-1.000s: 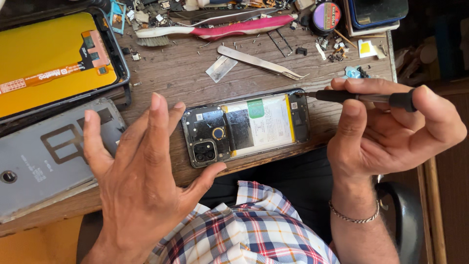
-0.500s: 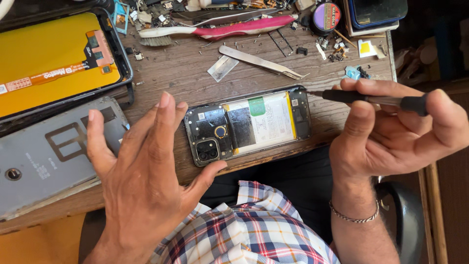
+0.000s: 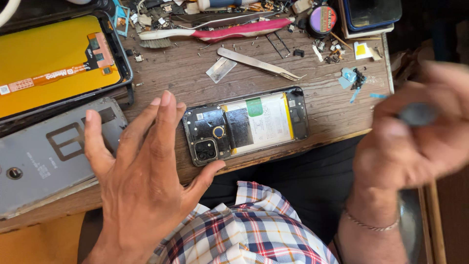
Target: The person cleans the back of a smartphone with a screen protector package, sprays a liquid onto it, and wipes the surface. The person then places the phone on a workbench and uses a screwdriver to remove screws from the back panel.
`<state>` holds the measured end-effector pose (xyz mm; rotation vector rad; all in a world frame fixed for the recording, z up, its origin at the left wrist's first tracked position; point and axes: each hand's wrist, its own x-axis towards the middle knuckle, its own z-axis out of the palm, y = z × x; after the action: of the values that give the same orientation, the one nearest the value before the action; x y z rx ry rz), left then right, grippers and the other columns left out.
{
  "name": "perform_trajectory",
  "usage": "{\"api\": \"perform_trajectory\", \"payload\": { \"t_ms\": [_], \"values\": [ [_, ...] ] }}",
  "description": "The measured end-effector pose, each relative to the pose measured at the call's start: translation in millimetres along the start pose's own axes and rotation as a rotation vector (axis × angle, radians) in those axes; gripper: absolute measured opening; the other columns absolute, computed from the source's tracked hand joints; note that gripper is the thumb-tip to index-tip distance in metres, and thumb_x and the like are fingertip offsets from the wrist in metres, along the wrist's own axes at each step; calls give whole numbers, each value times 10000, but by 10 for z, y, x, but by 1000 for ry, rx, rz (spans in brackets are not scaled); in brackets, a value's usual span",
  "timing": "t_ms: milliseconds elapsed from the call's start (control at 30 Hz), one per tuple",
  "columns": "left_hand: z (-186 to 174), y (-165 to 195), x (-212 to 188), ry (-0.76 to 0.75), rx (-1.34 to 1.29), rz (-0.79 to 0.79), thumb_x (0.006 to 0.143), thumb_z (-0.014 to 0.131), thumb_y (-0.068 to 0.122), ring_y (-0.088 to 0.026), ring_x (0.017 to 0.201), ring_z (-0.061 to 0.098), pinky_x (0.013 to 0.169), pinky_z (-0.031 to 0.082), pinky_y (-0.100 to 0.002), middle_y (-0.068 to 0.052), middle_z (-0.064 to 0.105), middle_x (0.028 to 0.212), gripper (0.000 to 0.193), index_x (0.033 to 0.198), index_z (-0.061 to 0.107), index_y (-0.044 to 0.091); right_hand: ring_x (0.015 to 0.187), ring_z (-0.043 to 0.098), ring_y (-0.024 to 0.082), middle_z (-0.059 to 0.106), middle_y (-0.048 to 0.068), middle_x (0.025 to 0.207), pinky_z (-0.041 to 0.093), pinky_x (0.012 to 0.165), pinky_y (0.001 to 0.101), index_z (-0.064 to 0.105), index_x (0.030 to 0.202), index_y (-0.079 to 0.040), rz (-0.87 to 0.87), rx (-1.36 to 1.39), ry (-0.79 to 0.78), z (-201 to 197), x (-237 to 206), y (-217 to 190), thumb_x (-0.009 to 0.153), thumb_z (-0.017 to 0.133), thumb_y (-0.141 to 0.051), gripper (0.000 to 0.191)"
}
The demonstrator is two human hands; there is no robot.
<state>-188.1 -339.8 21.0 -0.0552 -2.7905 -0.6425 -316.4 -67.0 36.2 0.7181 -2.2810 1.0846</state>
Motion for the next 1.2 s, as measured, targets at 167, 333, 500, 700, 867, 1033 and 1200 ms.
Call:
{"api": "perform_trajectory", "payload": {
  "t_ms": [167,333,500,700,867,1033,1200],
  "values": [
    [-1,15,35,-3,-16,38,859,823,457,-336,1417,459,1192,89,-716,-180,579,1474,1045,1564,199,2,711,618,164,625,54,891,472,572,310,781,1055,-69,-169,-214,-535,47,374,18,829,851,-101,239],
    [26,17,40,21,-33,46,843,838,429,-321,1395,475,1185,120,-716,-180,575,1490,1025,1552,234,1,686,615,143,673,-6,984,491,591,302,817,1061,-166,-239,-326,-637,102,512,50,775,818,-41,312],
    [23,5,36,11,-40,50,848,857,436,-312,1398,493,1199,132,-719,-155,612,1441,1048,1575,243,-5,702,657,186,684,20,968,522,579,323,794,954,-124,-430,-382,-604,132,564,55,721,786,17,272],
    [9,-2,50,17,-40,61,868,867,433,-309,1391,505,1199,138,-715,-152,641,1386,1048,1576,235,-11,790,674,221,673,30,1006,548,641,343,743,982,-96,-490,-397,-592,182,580,25,767,776,5,239],
    [-9,-4,64,15,-48,63,846,872,424,-310,1370,515,1181,137,-714,-166,648,1434,1044,1552,236,-8,754,656,204,670,47,1015,534,608,315,720,982,-62,-508,-429,-604,206,591,35,816,763,25,192],
    [-25,-7,78,8,-52,58,848,878,429,-304,1359,524,1185,142,-716,-158,669,1373,1052,1553,237,-16,747,648,203,665,66,1015,525,599,310,711,999,-32,-531,-397,-603,229,598,64,840,753,35,177],
    [-31,0,73,2,-46,51,865,879,431,-297,1350,530,1187,144,-717,-155,680,1273,1044,1554,242,-26,749,646,205,660,79,1015,520,603,303,699,1011,-17,-543,-401,-609,240,610,62,857,769,13,171]
  ]
}}
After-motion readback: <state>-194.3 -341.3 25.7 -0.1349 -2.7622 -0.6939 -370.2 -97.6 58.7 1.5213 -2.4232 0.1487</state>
